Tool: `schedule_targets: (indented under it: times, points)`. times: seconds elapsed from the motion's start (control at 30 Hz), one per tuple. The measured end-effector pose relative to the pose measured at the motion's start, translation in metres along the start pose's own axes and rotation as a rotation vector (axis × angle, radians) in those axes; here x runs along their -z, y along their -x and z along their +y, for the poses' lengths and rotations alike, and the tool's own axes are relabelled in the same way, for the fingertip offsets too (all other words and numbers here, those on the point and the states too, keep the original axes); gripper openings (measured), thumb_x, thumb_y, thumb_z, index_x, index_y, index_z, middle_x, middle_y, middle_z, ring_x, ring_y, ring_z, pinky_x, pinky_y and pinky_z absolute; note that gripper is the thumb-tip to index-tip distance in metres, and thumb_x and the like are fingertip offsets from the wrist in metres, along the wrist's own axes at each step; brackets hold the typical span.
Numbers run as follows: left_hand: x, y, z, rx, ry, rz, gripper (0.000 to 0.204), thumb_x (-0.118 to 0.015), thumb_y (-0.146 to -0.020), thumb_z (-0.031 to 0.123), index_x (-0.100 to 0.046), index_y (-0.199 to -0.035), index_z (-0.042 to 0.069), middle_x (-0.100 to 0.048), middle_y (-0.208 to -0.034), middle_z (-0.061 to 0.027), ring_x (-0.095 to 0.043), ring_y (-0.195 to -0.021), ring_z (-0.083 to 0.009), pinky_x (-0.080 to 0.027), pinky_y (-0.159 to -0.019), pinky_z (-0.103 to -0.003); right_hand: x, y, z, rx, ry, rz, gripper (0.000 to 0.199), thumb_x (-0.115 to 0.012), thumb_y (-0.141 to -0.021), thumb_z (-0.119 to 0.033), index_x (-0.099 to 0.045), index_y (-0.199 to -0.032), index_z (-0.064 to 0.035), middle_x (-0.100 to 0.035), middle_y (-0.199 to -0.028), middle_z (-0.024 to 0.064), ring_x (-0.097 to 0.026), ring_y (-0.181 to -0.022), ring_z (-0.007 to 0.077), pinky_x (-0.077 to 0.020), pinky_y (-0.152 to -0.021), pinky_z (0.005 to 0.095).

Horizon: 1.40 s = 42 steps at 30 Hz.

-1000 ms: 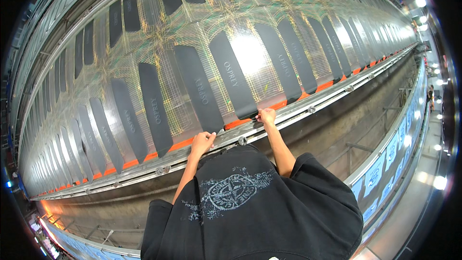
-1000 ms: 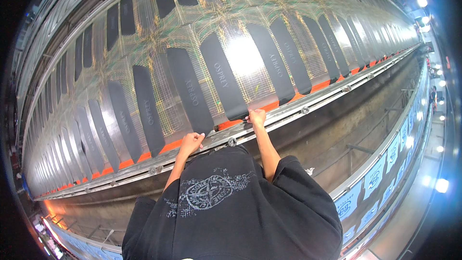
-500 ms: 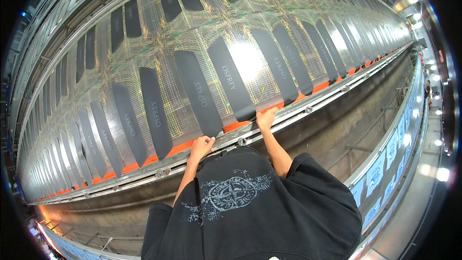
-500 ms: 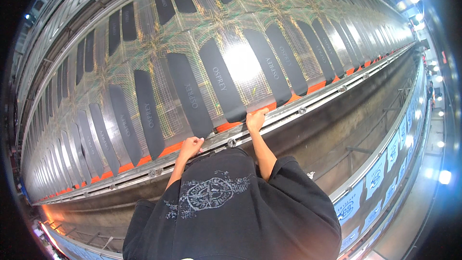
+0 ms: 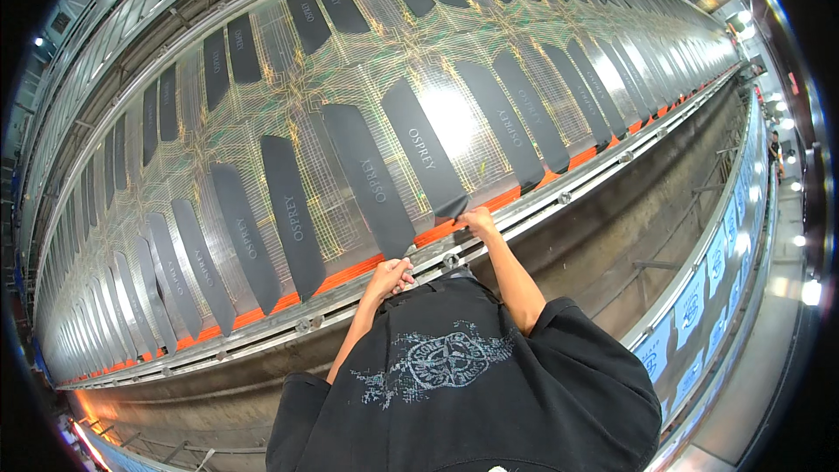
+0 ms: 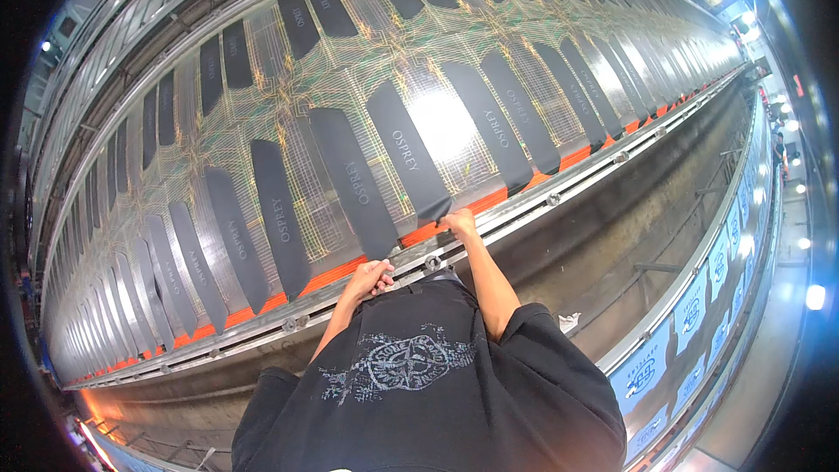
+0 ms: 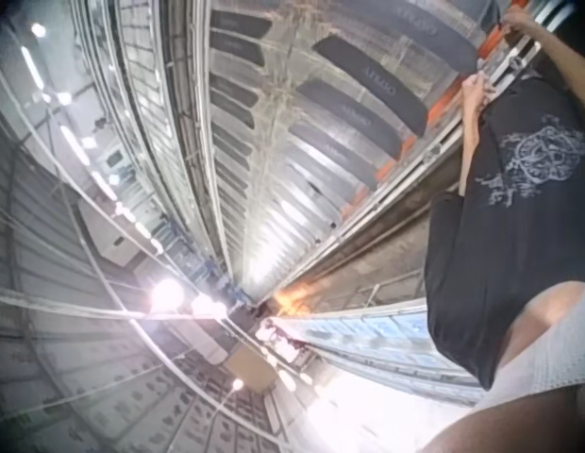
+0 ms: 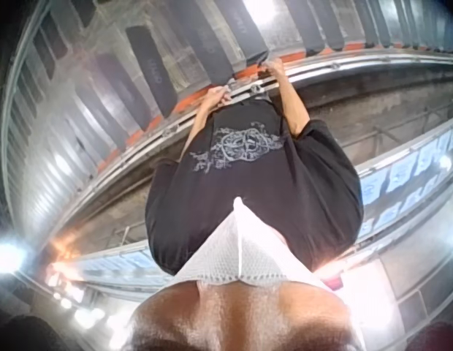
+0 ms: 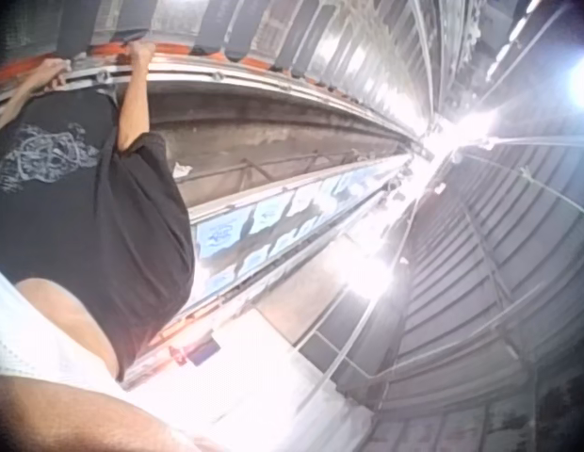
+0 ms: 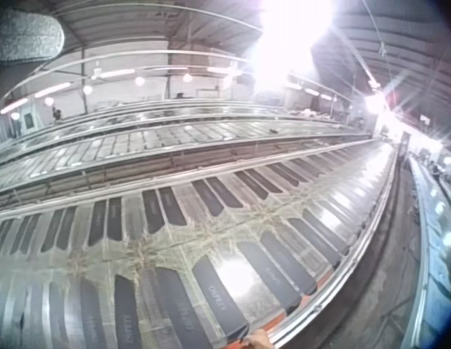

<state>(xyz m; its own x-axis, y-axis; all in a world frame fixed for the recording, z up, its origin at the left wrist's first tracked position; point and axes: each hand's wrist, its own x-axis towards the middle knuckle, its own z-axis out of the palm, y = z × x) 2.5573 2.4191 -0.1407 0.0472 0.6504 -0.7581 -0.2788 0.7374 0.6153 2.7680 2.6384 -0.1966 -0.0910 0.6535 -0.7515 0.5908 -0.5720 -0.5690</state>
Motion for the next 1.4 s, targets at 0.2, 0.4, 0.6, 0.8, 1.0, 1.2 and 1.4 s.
schedule_targets:
  times: [0.2,0.4,0.6,0.8,1.0,1.2,1.4]
  points:
    - [-0.019,-0.023,0.025,0.009,0.115,0.014,0.04,-0.049,-0.094,0.042,-0.059,-0.104,0.005,-0.064,-0.075,-0.0059,-0.049,-0.05,-0.0041,-0.035,-0.041,-0.017,0.012,0.016,-0.02,-0.175,-0.42,-0.227,0.031,-0.066,-0.074,-0.018,-0.038,-0.06,-0.0156,-0.03,-0.051,-0.0057,-0.027,-0.04,0.0062,-0.0204,-0.036,0.0259]
    - [-0.06,-0.079,0.045,0.161,0.146,0.025,0.068,-0.033,-0.092,0.062,-0.056,-0.107,0.001,-0.064,-0.078,-0.0077,-0.051,-0.051,-0.0093,-0.039,-0.041,-0.021,0.013,0.019,-0.026,-0.128,-0.266,-0.119,0.073,-0.035,-0.082,-0.074,-0.061,-0.081,-0.0055,-0.056,-0.059,0.0032,-0.054,-0.048,0.0143,-0.041,-0.039,0.0262]
    - [-0.096,-0.14,0.051,0.325,0.63,-0.089,0.059,-0.042,-0.087,0.066,-0.051,-0.078,0.009,-0.054,-0.063,-0.0027,-0.04,-0.044,-0.0104,-0.031,-0.038,-0.023,0.019,0.014,-0.044,-0.123,-0.233,-0.428,0.033,-0.059,-0.087,-0.032,-0.062,-0.068,-0.0053,-0.059,-0.057,0.0044,-0.047,-0.04,0.0111,-0.0358,-0.037,0.0247]
    - [-0.108,-0.152,0.085,0.288,0.714,0.297,0.037,-0.044,-0.096,0.041,-0.046,-0.074,0.011,-0.042,-0.059,0.0017,-0.031,-0.044,-0.0087,-0.018,-0.036,-0.022,0.032,0.0,-0.08,-0.126,-0.19,-0.556,0.026,-0.059,-0.085,-0.025,-0.062,-0.073,-0.0025,-0.061,-0.064,0.0064,-0.053,-0.048,0.0116,-0.0392,-0.039,0.0261]
    - [-0.111,-0.023,0.322,-0.687,0.895,0.6,0.015,-0.062,-0.09,0.027,-0.06,-0.09,0.013,-0.051,-0.067,0.0034,-0.049,-0.057,-0.0073,-0.042,-0.051,-0.019,0.06,0.096,-0.312,0.601,-0.301,-0.563,0.034,-0.062,-0.087,-0.031,-0.064,-0.092,0.0025,-0.062,-0.076,0.0054,-0.056,-0.07,0.0099,-0.0469,-0.058,0.0292]
    - [-0.141,0.054,0.412,-1.165,0.593,0.486,0.063,-0.041,-0.092,0.055,-0.05,-0.121,-0.001,-0.057,-0.117,-0.0147,-0.055,-0.111,-0.0247,-0.042,-0.097,-0.038,0.137,0.164,-0.392,1.206,-0.174,-0.748,0.03,-0.06,-0.084,-0.024,-0.058,-0.079,0.0054,-0.059,-0.065,0.0069,-0.052,-0.062,0.0094,-0.0439,-0.056,0.0295]
    - [-0.073,-0.003,0.363,-0.997,1.041,-0.313,0.073,-0.057,-0.089,0.042,-0.028,-0.139,-0.003,-0.043,-0.135,-0.0178,-0.045,-0.123,-0.0322,-0.038,-0.102,-0.047,0.182,0.116,-0.294,0.893,0.272,-1.164,0.042,-0.064,-0.083,-0.035,-0.06,-0.081,0.0074,-0.058,-0.063,0.0092,-0.053,-0.058,0.0133,-0.0452,-0.054,0.032]
